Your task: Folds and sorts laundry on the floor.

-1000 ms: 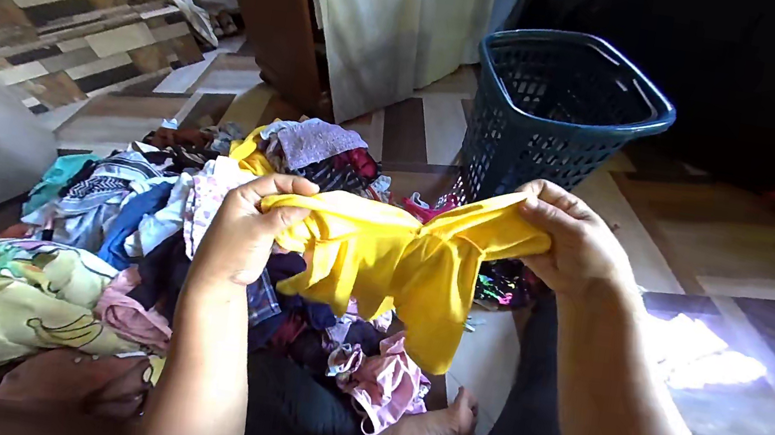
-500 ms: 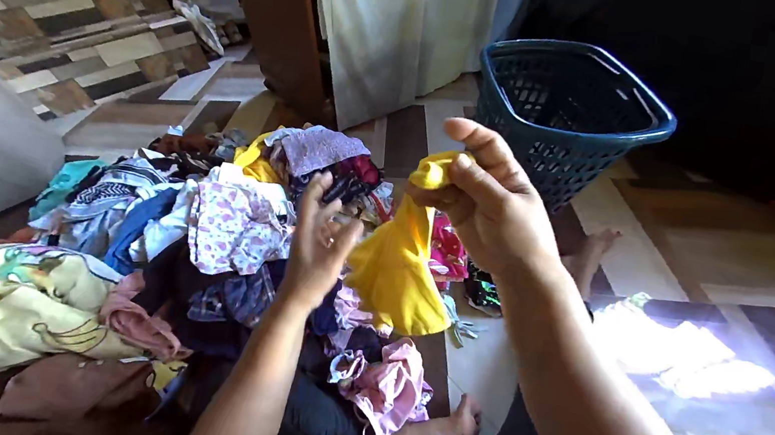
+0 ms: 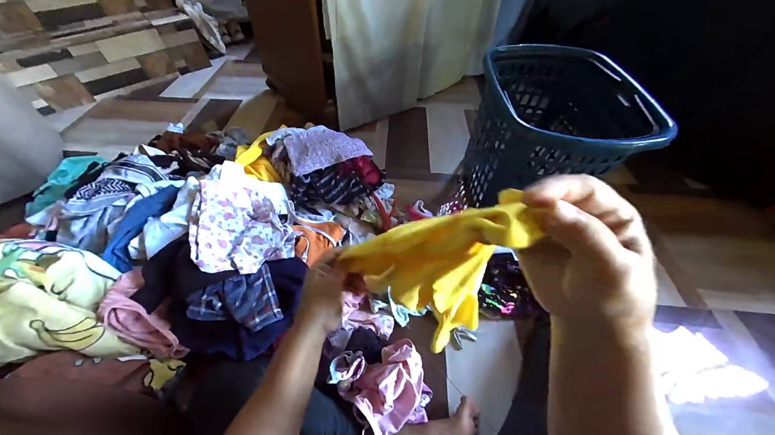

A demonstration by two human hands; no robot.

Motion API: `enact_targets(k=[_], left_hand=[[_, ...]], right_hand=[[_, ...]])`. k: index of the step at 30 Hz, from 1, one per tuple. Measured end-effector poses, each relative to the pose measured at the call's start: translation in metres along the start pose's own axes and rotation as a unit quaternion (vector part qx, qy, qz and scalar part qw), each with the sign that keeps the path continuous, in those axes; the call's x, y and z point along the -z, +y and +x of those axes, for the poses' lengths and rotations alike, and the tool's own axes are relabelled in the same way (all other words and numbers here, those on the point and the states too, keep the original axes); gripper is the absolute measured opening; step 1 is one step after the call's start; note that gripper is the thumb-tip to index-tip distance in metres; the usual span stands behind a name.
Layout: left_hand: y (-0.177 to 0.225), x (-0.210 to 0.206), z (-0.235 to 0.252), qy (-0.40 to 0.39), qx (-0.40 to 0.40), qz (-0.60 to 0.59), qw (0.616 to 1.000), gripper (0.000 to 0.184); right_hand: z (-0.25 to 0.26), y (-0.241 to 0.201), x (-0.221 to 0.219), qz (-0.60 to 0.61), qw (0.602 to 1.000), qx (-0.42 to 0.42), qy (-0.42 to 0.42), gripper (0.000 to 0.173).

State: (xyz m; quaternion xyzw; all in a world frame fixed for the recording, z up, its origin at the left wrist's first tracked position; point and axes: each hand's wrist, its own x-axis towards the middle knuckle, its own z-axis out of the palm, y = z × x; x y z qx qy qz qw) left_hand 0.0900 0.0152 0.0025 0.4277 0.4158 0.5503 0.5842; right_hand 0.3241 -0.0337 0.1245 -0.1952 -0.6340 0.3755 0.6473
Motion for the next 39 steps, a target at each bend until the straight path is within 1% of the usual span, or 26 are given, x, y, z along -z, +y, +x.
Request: enact_targets(k=[3, 5, 7, 10, 12, 13, 15, 16, 18, 19, 20, 22, 23, 24, 25, 26, 27, 28, 29, 31, 32, 33, 35, 37, 38, 39], left_hand=[[0.023, 0.017, 0.007, 0.066, -0.065, -0.046, 0.995, 0.026], [0.043, 0.02, 0.012, 0.099, -0.092, -0.041, 0.99, 0.022], [0.06, 0.022, 0.022, 0.104, -0.128, -0.008, 0.986, 0.024], [0.084, 0.029, 0.047, 0.104, -0.223, 0.042, 0.968, 0.022], [0.101, 0.037, 0.055, 0.094, -0.317, 0.066, 0.941, 0.015], [0.111, 0.042, 0.054, 0.081, -0.375, 0.08, 0.92, 0.014], [0.131, 0.051, 0.041, 0.044, -0.48, 0.12, 0.868, 0.018], [0.14, 0.055, 0.027, 0.026, -0.51, 0.156, 0.845, 0.019], [0.149, 0.063, -0.012, -0.009, -0.525, 0.251, 0.813, 0.016], [0.147, 0.066, -0.032, -0.033, -0.516, 0.299, 0.802, 0.015], [0.14, 0.069, -0.05, -0.075, -0.491, 0.332, 0.802, 0.013], [0.114, 0.071, -0.075, -0.223, -0.404, 0.351, 0.814, 0.014], [0.098, 0.07, -0.083, -0.3, -0.351, 0.358, 0.812, 0.017], [0.081, 0.068, -0.089, -0.372, -0.295, 0.365, 0.801, 0.02], [0.064, 0.068, -0.092, -0.436, -0.231, 0.362, 0.791, 0.024], [0.051, 0.068, -0.092, -0.481, -0.161, 0.353, 0.787, 0.027], [0.043, 0.07, -0.089, -0.492, -0.098, 0.354, 0.789, 0.03], [0.039, 0.073, -0.086, -0.468, -0.055, 0.375, 0.798, 0.032], [0.039, 0.076, -0.079, -0.42, -0.02, 0.407, 0.811, 0.033], [0.042, 0.081, -0.055, -0.31, 0.054, 0.465, 0.827, 0.039], [0.041, 0.084, -0.039, -0.258, 0.082, 0.491, 0.828, 0.041], [0.037, 0.087, -0.023, -0.21, 0.109, 0.525, 0.818, 0.044], [0.02, 0.094, 0.003, -0.143, 0.163, 0.603, 0.768, 0.052], [-0.002, 0.1, 0.015, -0.119, 0.217, 0.652, 0.716, 0.063], [-0.013, 0.101, 0.015, -0.114, 0.234, 0.661, 0.703, 0.065], [-0.022, 0.102, 0.013, -0.108, 0.242, 0.663, 0.7, 0.064]], right_hand=[[-0.017, -0.007, 0.024, -0.013, 0.999, -0.021, 0.032, 0.019], [-0.02, -0.002, 0.029, -0.024, 0.994, -0.07, 0.079, 0.025], [-0.016, 0.009, 0.029, -0.035, 0.983, -0.131, 0.121, 0.029], [-0.007, 0.026, 0.025, -0.046, 0.966, -0.203, 0.153, 0.024], [-0.003, 0.035, 0.021, -0.04, 0.967, -0.201, 0.152, 0.024], [-0.001, 0.037, 0.019, -0.036, 0.971, -0.186, 0.149, 0.025], [-0.002, 0.043, 0.019, -0.017, 0.98, -0.139, 0.142, 0.028], [-0.004, 0.048, 0.02, -0.006, 0.983, -0.116, 0.141, 0.029], [-0.015, 0.062, 0.025, -0.003, 0.984, -0.103, 0.148, 0.029], [-0.024, 0.071, 0.028, -0.019, 0.98, -0.118, 0.16, 0.03], [-0.035, 0.082, 0.032, -0.045, 0.973, -0.146, 0.173, 0.031], [-0.067, 0.108, 0.042, -0.124, 0.945, -0.237, 0.189, 0.031], [-0.085, 0.119, 0.045, -0.175, 0.917, -0.308, 0.185, 0.03], [-0.103, 0.128, 0.048, -0.226, 0.877, -0.395, 0.155, 0.032], [-0.121, 0.136, 0.051, -0.269, 0.828, -0.482, 0.1, 0.036], [-0.136, 0.143, 0.054, -0.301, 0.778, -0.55, 0.027, 0.04], [-0.149, 0.149, 0.055, -0.328, 0.734, -0.593, -0.042, 0.042], [-0.162, 0.155, 0.056, -0.349, 0.7, -0.615, -0.1, 0.043], [-0.172, 0.159, 0.056, -0.362, 0.674, -0.629, -0.139, 0.044], [-0.185, 0.165, 0.057, -0.378, 0.651, -0.637, -0.168, 0.043], [-0.186, 0.166, 0.057, -0.38, 0.645, -0.641, -0.172, 0.043], [-0.185, 0.167, 0.056, -0.381, 0.641, -0.643, -0.172, 0.042], [-0.18, 0.167, 0.054, -0.381, 0.635, -0.65, -0.169, 0.043], [-0.173, 0.167, 0.05, -0.381, 0.632, -0.653, -0.171, 0.044], [-0.169, 0.166, 0.048, -0.377, 0.64, -0.649, -0.166, 0.044], [-0.166, 0.164, 0.045, -0.367, 0.658, -0.64, -0.15, 0.043]])
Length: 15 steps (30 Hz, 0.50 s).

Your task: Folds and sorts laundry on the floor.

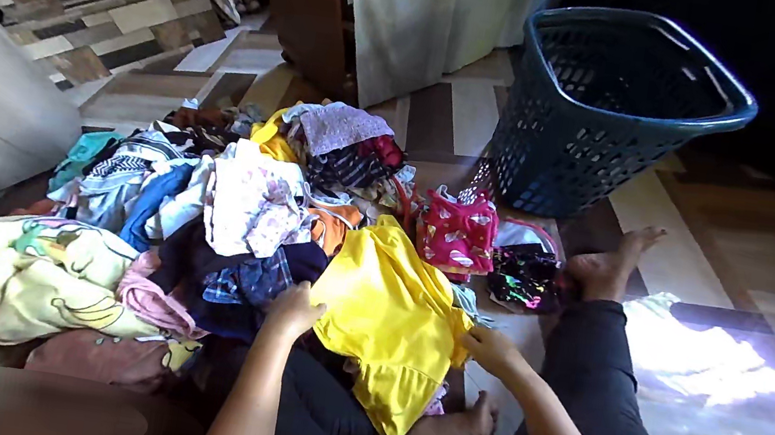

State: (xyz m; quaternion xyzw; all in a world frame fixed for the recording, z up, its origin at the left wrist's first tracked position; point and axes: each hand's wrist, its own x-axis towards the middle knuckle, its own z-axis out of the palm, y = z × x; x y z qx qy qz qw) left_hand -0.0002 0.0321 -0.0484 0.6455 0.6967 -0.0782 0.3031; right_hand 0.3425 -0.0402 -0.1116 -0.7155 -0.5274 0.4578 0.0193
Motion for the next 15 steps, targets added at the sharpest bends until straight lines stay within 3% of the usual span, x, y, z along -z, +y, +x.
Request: enact_targets(k=[4, 6, 11, 13, 15], left_hand=[[-0.011, -0.013, -0.004, 0.06, -0.022, -0.088, 0.994, 0.035], [-0.029, -0.002, -0.016, 0.101, -0.067, -0.166, 0.979, 0.028], [-0.085, 0.036, -0.07, 0.189, -0.25, -0.378, 0.871, 0.014], [-0.095, 0.04, -0.08, 0.178, -0.278, -0.424, 0.843, 0.016], [-0.096, 0.036, -0.08, 0.163, -0.258, -0.424, 0.853, 0.016]], right_hand=[[-0.019, -0.013, 0.005, 0.124, 0.988, 0.076, 0.051, 0.035], [-0.03, -0.014, 0.012, 0.132, 0.986, 0.094, 0.029, 0.032], [-0.044, 0.0, 0.008, -0.031, 0.983, 0.099, -0.152, 0.036], [-0.047, 0.004, -0.018, -0.054, 0.979, 0.128, -0.15, 0.036], [-0.056, -0.005, -0.05, -0.048, 0.976, 0.185, -0.109, 0.037]])
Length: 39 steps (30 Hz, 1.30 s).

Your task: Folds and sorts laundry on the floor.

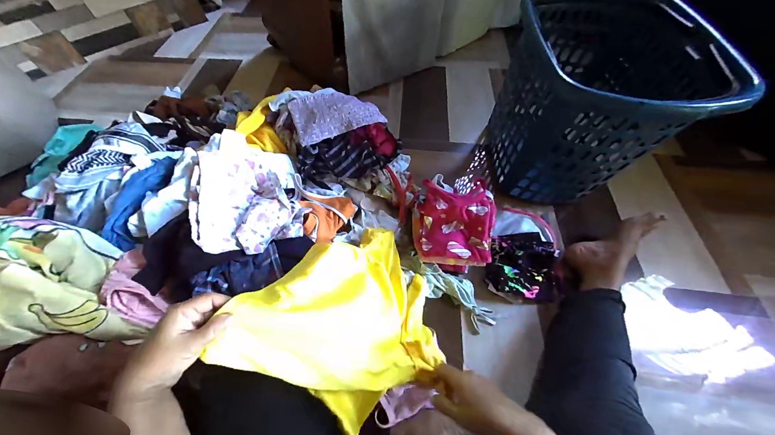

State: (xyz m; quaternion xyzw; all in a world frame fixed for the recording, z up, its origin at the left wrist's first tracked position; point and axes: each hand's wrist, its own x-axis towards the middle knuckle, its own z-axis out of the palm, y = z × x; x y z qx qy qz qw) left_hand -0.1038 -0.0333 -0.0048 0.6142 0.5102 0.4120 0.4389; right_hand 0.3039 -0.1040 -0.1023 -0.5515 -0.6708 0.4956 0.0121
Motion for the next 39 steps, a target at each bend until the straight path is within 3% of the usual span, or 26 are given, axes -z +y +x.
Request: enact_targets(k=[3, 6, 8, 10, 14, 17, 19, 23, 26, 31, 39], left_hand=[[-0.003, -0.018, 0.001, 0.013, 0.064, 0.016, 0.998, 0.019], [0.003, -0.038, 0.006, 0.029, 0.074, -0.035, 0.996, 0.029], [0.011, -0.046, 0.009, 0.017, 0.057, -0.081, 0.995, 0.028], [0.017, -0.049, 0.012, 0.005, 0.03, -0.122, 0.992, 0.022], [0.021, -0.055, 0.016, 0.023, 0.002, -0.186, 0.982, 0.023], [0.031, -0.058, 0.024, 0.078, 0.024, -0.225, 0.971, 0.028], [0.042, -0.058, 0.034, 0.14, 0.037, -0.225, 0.964, 0.026], [0.072, -0.049, 0.056, 0.169, -0.005, -0.238, 0.956, 0.024], [0.106, -0.052, 0.071, 0.139, -0.065, -0.243, 0.958, 0.024], [0.137, -0.052, 0.088, 0.114, -0.165, -0.256, 0.946, 0.024], [0.141, -0.021, 0.043, 0.01, -0.368, -0.198, 0.908, 0.04]], right_hand=[[0.008, -0.033, -0.042, 0.014, 0.989, 0.147, 0.025, 0.035], [0.039, -0.044, -0.076, -0.04, 0.962, 0.268, 0.026, 0.05], [0.062, -0.048, -0.086, -0.088, 0.971, 0.221, -0.008, 0.063], [0.077, -0.044, -0.093, -0.112, 0.978, 0.175, -0.011, 0.065], [0.074, -0.028, -0.102, -0.091, 0.975, 0.18, 0.096, 0.026], [0.057, -0.032, -0.075, 0.03, 0.98, 0.151, 0.125, 0.026], [0.037, -0.044, -0.033, 0.14, 0.967, 0.113, 0.182, 0.031], [-0.006, -0.068, 0.078, 0.229, 0.872, 0.125, 0.414, 0.027], [-0.032, -0.083, 0.141, 0.197, 0.827, 0.182, 0.494, 0.023], [-0.045, -0.111, 0.184, 0.256, 0.766, 0.31, 0.501, 0.008], [-0.09, -0.135, 0.165, 0.331, 0.726, 0.408, 0.443, 0.023]])
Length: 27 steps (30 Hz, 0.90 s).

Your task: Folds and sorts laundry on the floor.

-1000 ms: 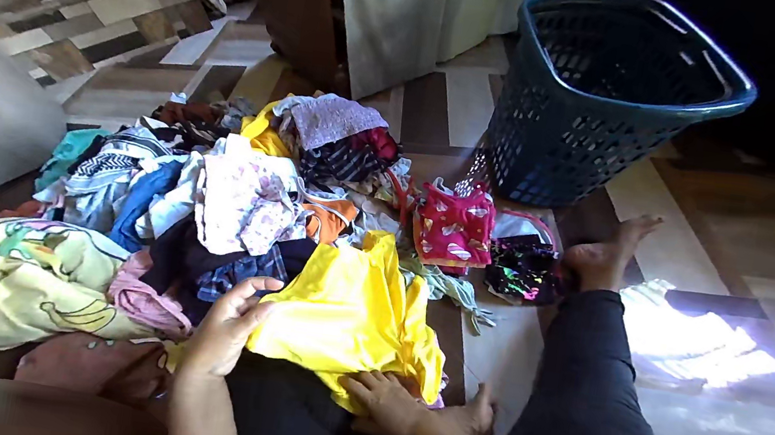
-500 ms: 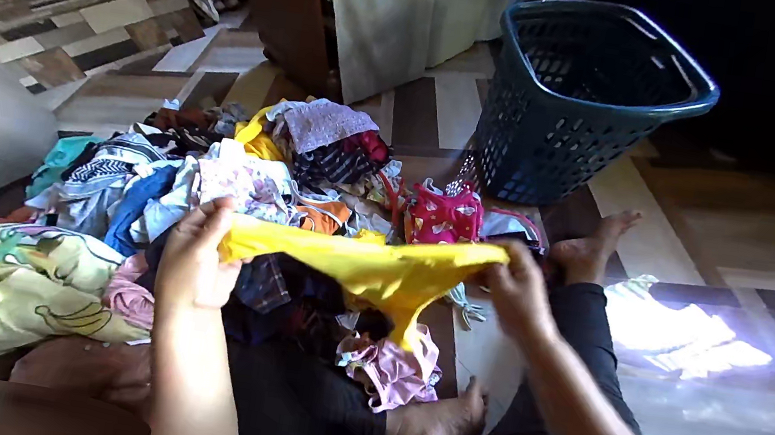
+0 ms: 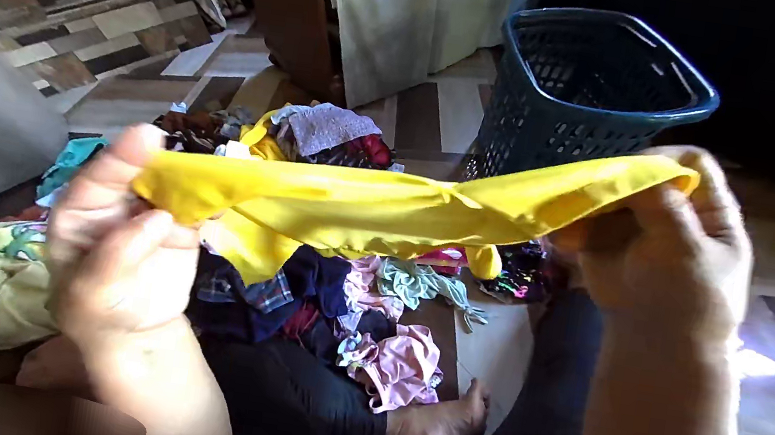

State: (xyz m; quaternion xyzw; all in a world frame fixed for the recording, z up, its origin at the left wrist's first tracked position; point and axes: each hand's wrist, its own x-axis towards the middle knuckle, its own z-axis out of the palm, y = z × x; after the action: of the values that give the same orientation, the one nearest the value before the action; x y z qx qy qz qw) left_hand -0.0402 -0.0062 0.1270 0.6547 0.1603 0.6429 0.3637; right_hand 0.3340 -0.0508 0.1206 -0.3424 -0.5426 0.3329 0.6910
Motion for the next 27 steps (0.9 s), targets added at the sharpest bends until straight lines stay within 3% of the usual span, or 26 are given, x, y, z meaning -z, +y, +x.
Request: enact_targets(k=[5, 9, 11, 14, 18, 23, 27], left_hand=[[0.031, 0.009, 0.009, 0.093, -0.078, 0.0, 0.993, 0.042], [0.014, 0.003, 0.044, 0.088, -0.056, 0.134, 0.985, 0.051], [-0.009, 0.003, 0.058, 0.076, -0.01, 0.149, 0.986, 0.057], [-0.035, 0.001, 0.075, 0.129, 0.124, 0.122, 0.976, 0.051], [-0.042, 0.004, 0.093, 0.178, 0.185, 0.08, 0.963, 0.037], [-0.031, 0.018, 0.074, 0.153, 0.151, 0.037, 0.976, 0.041], [-0.03, 0.045, 0.01, 0.097, 0.159, 0.031, 0.982, 0.041]], right_hand=[[0.022, -0.018, -0.012, 0.088, 0.99, 0.109, 0.0, 0.022], [0.049, -0.004, -0.028, 0.041, 0.997, 0.057, 0.036, 0.012], [0.064, 0.02, -0.031, 0.024, 0.999, -0.025, 0.038, 0.01], [0.083, 0.05, -0.031, 0.002, 0.992, -0.106, 0.063, 0.011], [0.088, 0.05, -0.032, -0.01, 0.996, -0.065, 0.064, 0.007], [0.054, 0.022, -0.028, -0.033, 0.998, 0.05, -0.005, 0.009], [-0.007, 0.02, -0.005, -0.083, 0.979, 0.067, -0.175, 0.013]])
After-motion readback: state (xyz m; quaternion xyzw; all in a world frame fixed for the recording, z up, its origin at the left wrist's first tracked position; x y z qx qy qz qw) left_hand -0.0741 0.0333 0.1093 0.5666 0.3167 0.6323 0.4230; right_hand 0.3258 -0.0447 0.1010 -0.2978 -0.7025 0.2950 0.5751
